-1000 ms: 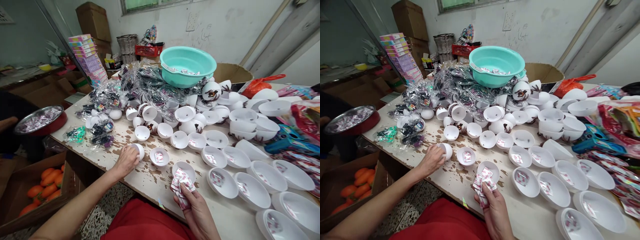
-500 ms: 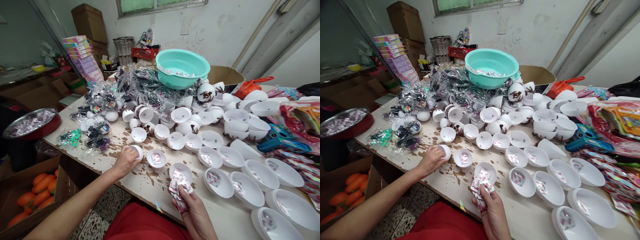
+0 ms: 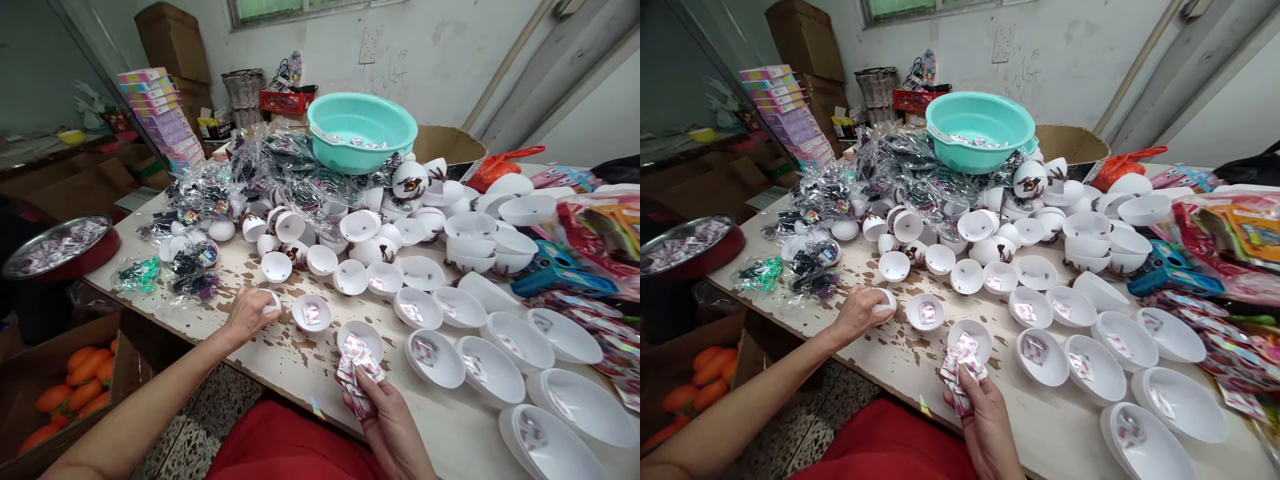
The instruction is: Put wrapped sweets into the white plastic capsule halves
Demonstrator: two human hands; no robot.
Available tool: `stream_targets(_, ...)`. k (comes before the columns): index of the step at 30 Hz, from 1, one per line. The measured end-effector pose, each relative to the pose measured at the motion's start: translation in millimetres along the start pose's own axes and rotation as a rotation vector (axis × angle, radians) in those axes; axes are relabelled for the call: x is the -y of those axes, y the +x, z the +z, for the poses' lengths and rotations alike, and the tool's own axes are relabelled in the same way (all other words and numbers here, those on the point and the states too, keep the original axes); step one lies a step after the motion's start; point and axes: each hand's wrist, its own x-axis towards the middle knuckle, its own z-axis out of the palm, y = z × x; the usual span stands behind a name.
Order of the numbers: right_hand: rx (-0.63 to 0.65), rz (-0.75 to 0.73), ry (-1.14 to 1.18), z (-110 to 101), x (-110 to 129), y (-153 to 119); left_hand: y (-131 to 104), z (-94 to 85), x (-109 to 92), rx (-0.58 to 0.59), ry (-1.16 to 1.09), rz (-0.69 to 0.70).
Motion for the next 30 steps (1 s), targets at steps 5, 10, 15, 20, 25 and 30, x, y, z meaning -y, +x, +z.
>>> stream_targets(5,0.005,-0.010,-0.026,-4,-2,2,1,-4.9,1,0.060,-0.040,0.024)
stream_targets(10,0.254,-0.130,-0.341,10,-5,-6,3,-18.4,5,0.198,-0.122,0.089)
stream_targets(15,0.606,-0.431,-0.648,65,-25,9,17,-32.9,6,0.303,-0.198,0.092)
stream_targets(20,0.687,-0.941,-1.043,99,-63,50,30,-37.9,6,0.351,-0.244,0.102)
stream_targets(25,0.562,-1.016,-1.341,101,-77,63,32,-35.2,8,0.335,-0.272,0.066)
stream_targets(30,0.461,-1.048,-1.515,102,-71,59,28,-28.1,5,0.258,-0.283,0.002)
